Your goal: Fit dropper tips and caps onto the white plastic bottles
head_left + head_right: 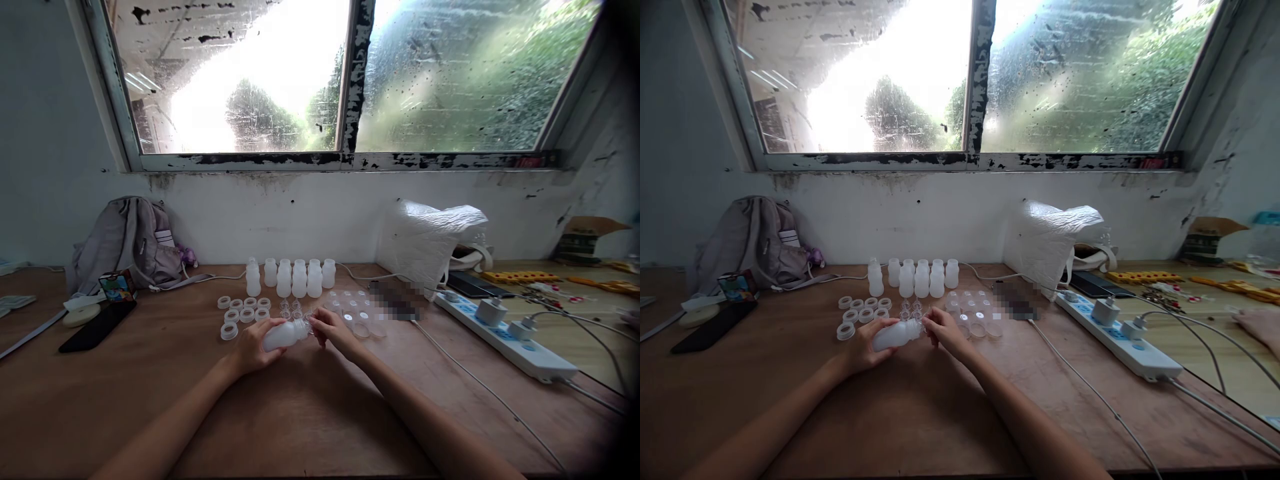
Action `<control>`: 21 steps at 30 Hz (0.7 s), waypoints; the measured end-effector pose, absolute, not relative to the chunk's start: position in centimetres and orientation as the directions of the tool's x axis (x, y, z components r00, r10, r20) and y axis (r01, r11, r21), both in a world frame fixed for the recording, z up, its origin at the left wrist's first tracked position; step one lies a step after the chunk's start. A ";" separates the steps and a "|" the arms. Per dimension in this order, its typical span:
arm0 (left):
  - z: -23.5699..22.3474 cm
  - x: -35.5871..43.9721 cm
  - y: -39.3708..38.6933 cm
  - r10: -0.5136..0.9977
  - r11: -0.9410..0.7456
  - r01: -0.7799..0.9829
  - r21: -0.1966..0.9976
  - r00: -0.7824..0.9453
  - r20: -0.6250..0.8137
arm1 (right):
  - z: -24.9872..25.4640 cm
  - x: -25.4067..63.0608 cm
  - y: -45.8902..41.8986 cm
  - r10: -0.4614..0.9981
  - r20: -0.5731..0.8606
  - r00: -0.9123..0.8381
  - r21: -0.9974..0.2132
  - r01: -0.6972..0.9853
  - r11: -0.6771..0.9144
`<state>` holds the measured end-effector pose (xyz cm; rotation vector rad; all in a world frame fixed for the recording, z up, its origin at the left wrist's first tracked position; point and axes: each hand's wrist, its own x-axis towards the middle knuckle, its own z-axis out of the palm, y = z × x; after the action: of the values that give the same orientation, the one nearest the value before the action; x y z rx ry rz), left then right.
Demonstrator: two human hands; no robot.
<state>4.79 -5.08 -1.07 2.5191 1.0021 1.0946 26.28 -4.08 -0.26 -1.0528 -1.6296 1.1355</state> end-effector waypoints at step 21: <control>-0.7 4.5 -5.1 0.634 -0.769 0.509 0.388 0.528 0.565 | -0.5 26.5 -4.2 0.907 0.308 -0.287 -0.884 0.267 0.384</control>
<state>4.45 -5.13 -0.67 2.5888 0.9782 1.0654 26.50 -4.16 -0.52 -1.0292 -1.7739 0.9243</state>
